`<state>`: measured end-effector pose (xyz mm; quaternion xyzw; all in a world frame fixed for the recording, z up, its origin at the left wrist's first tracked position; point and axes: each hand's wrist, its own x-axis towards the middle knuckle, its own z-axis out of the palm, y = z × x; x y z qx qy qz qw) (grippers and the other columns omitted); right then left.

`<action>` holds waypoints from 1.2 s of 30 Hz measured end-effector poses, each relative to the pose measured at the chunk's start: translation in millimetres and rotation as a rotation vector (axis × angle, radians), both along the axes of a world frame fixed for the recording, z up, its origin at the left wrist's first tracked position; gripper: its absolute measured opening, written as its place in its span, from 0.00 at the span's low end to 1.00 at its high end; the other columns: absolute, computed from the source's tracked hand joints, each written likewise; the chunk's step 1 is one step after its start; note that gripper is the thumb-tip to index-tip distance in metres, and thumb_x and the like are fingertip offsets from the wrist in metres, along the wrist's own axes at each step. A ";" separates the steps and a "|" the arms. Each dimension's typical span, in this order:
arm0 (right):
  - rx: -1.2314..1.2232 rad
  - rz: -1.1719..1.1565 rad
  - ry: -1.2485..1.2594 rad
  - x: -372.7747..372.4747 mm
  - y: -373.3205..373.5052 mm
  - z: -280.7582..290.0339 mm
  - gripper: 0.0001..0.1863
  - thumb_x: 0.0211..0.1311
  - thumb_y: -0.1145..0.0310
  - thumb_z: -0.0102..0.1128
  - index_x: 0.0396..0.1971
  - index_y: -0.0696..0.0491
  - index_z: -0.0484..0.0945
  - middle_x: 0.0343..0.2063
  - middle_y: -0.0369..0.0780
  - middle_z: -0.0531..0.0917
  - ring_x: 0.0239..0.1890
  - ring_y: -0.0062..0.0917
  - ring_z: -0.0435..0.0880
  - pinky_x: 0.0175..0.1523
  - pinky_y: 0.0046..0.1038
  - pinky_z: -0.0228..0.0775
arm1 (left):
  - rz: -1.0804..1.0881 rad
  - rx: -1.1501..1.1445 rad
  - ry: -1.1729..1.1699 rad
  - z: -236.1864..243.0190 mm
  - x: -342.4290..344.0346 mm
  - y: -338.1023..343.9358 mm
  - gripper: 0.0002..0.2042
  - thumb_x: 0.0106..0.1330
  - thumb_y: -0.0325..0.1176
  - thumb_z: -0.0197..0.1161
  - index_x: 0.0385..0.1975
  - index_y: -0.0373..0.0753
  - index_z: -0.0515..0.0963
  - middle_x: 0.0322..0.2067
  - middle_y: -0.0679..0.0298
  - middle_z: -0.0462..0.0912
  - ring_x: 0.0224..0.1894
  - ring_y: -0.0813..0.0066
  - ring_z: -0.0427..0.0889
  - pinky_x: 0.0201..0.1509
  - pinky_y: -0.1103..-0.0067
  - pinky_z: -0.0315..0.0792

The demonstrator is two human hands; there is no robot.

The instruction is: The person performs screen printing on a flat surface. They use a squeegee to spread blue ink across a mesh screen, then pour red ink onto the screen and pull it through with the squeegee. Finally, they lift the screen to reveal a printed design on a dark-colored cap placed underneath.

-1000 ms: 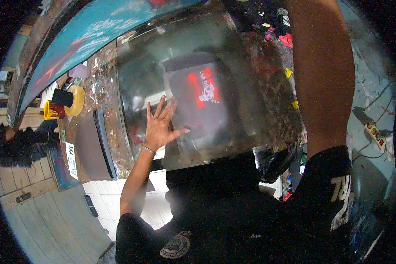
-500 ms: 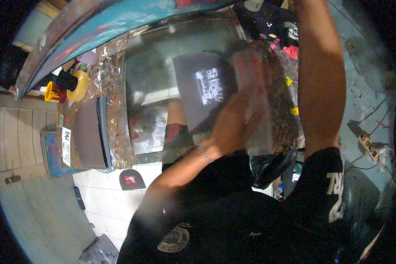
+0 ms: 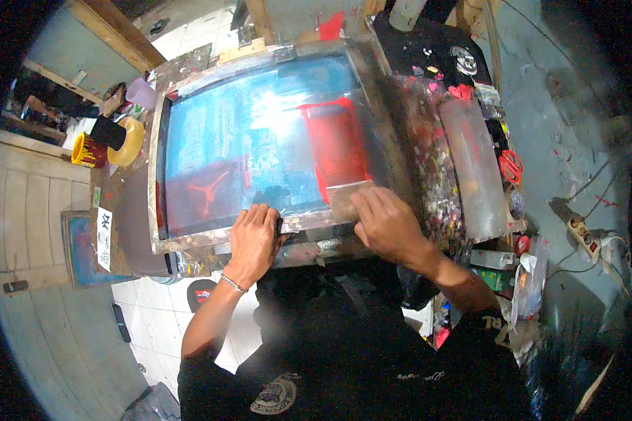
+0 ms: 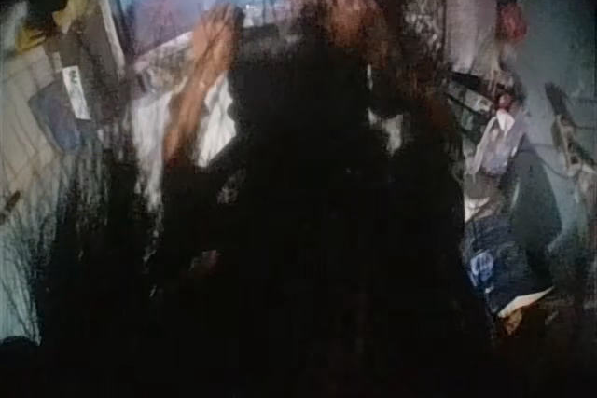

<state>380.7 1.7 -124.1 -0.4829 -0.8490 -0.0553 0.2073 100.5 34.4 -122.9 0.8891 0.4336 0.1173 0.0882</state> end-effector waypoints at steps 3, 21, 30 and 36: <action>-0.252 -0.025 -0.030 -1.9 18.6 5.7 0.19 0.51 0.72 0.58 0.44 0.61 0.75 0.41 0.50 0.80 0.48 0.45 0.79 0.55 0.42 0.73 | 0.027 -0.066 0.000 -12.2 -0.8 -2.7 0.17 0.50 0.33 0.74 0.34 0.36 0.74 0.33 0.57 0.74 0.40 0.57 0.75 0.43 0.67 0.68; -0.369 0.065 0.076 18.3 85.2 -6.2 0.15 0.58 0.80 0.49 0.45 0.57 0.76 0.43 0.50 0.81 0.51 0.48 0.78 0.55 0.44 0.70 | 0.019 -0.060 -0.022 -16.6 -1.5 0.5 0.18 0.49 0.37 0.75 0.33 0.37 0.75 0.32 0.56 0.75 0.37 0.53 0.77 0.41 0.64 0.70; -0.178 -0.006 0.042 26.9 198.1 -29.8 0.16 0.56 0.79 0.52 0.46 0.58 0.77 0.42 0.53 0.83 0.49 0.51 0.80 0.55 0.46 0.71 | -0.001 -0.076 -0.017 -23.5 -3.1 1.1 0.16 0.50 0.33 0.74 0.33 0.35 0.75 0.31 0.57 0.74 0.39 0.58 0.75 0.42 0.67 0.68; -0.244 0.023 0.160 35.8 206.6 -22.5 0.15 0.58 0.75 0.56 0.46 0.57 0.76 0.40 0.54 0.83 0.47 0.52 0.80 0.53 0.47 0.72 | 0.006 -0.089 -0.006 -25.0 -0.5 1.1 0.16 0.49 0.33 0.74 0.33 0.35 0.75 0.32 0.57 0.75 0.40 0.58 0.76 0.42 0.67 0.69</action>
